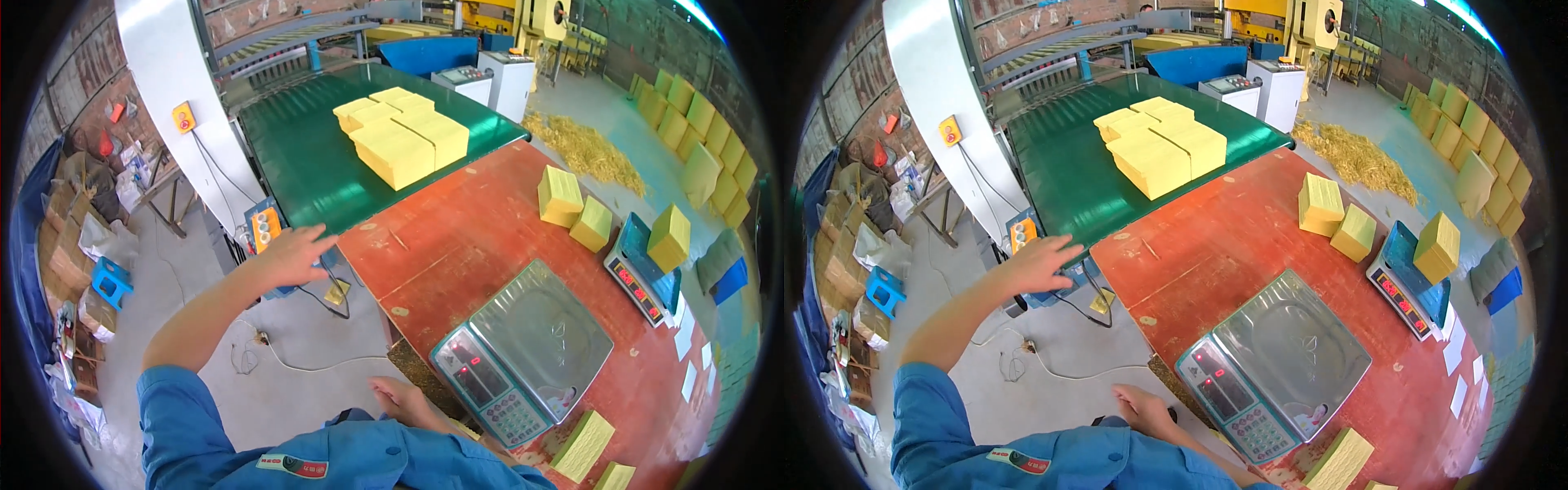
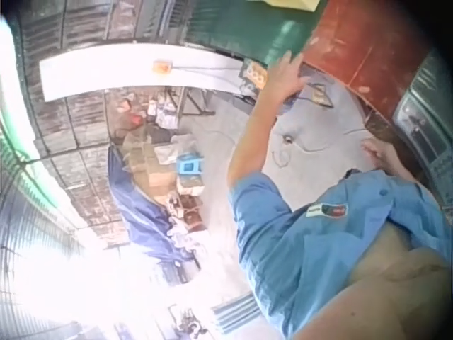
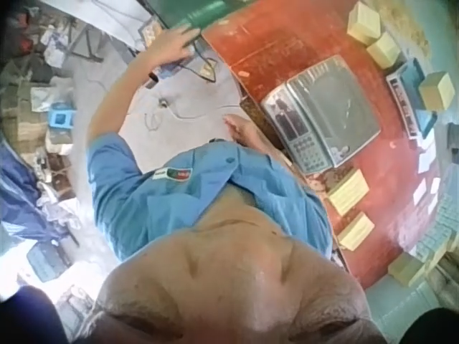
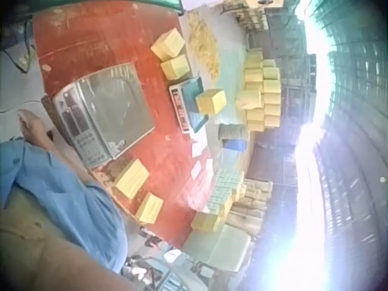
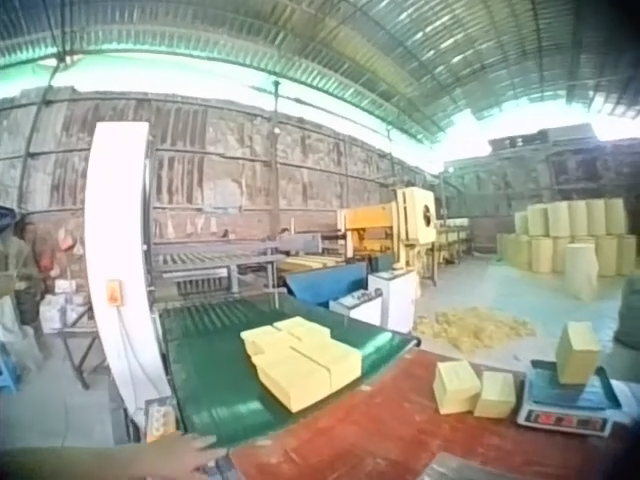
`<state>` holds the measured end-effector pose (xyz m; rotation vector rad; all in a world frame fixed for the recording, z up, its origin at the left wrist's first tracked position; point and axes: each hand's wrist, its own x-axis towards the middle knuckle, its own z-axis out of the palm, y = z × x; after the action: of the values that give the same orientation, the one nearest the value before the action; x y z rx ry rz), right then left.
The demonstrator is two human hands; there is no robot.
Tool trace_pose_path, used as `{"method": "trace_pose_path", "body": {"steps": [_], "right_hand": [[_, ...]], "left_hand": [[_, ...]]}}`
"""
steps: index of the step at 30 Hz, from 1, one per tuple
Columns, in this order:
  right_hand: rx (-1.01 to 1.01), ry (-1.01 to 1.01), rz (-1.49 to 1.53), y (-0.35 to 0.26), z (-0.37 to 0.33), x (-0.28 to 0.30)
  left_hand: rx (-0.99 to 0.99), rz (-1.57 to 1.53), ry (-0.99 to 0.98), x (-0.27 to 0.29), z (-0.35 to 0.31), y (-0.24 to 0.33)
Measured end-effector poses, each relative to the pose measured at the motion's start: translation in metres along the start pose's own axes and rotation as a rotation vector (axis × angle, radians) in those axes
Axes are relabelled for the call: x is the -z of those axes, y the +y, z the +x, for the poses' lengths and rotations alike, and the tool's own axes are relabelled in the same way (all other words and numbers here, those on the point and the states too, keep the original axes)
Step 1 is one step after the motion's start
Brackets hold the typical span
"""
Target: The recorder is seen weighing stacks of yellow foam blocks on a scale and moving them between a table and a conveyor belt.
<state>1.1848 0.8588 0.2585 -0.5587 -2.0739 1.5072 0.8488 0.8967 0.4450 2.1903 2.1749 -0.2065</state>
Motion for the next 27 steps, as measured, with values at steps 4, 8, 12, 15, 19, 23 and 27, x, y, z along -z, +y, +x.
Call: {"method": "trace_pose_path", "body": {"steps": [4,8,12,15,19,23,27], "right_hand": [[0.004,0.016,0.057,0.011,0.043,-0.004],[-0.115,0.087,-0.047,0.041,0.077,-0.001],[-0.136,0.361,-0.225,0.038,0.12,0.011],[-0.042,0.535,-0.231,0.054,0.142,0.007],[-0.095,0.766,-0.302,0.056,0.155,-0.001],[-0.12,0.816,-0.447,0.046,0.155,-0.004],[-0.114,0.806,-0.462,0.053,0.152,-0.007]], "left_hand": [[0.065,-0.178,0.054,-0.009,0.069,-0.049],[0.056,-0.221,0.162,-0.013,0.145,-0.081],[-0.077,-0.195,0.201,-0.032,0.202,-0.113],[-0.128,-0.241,0.241,-0.033,0.21,-0.139],[0.106,-0.247,0.49,-0.059,0.138,-0.19],[0.444,-0.241,0.516,-0.129,0.039,-0.188],[0.467,-0.277,0.556,-0.13,0.012,-0.17]]}}
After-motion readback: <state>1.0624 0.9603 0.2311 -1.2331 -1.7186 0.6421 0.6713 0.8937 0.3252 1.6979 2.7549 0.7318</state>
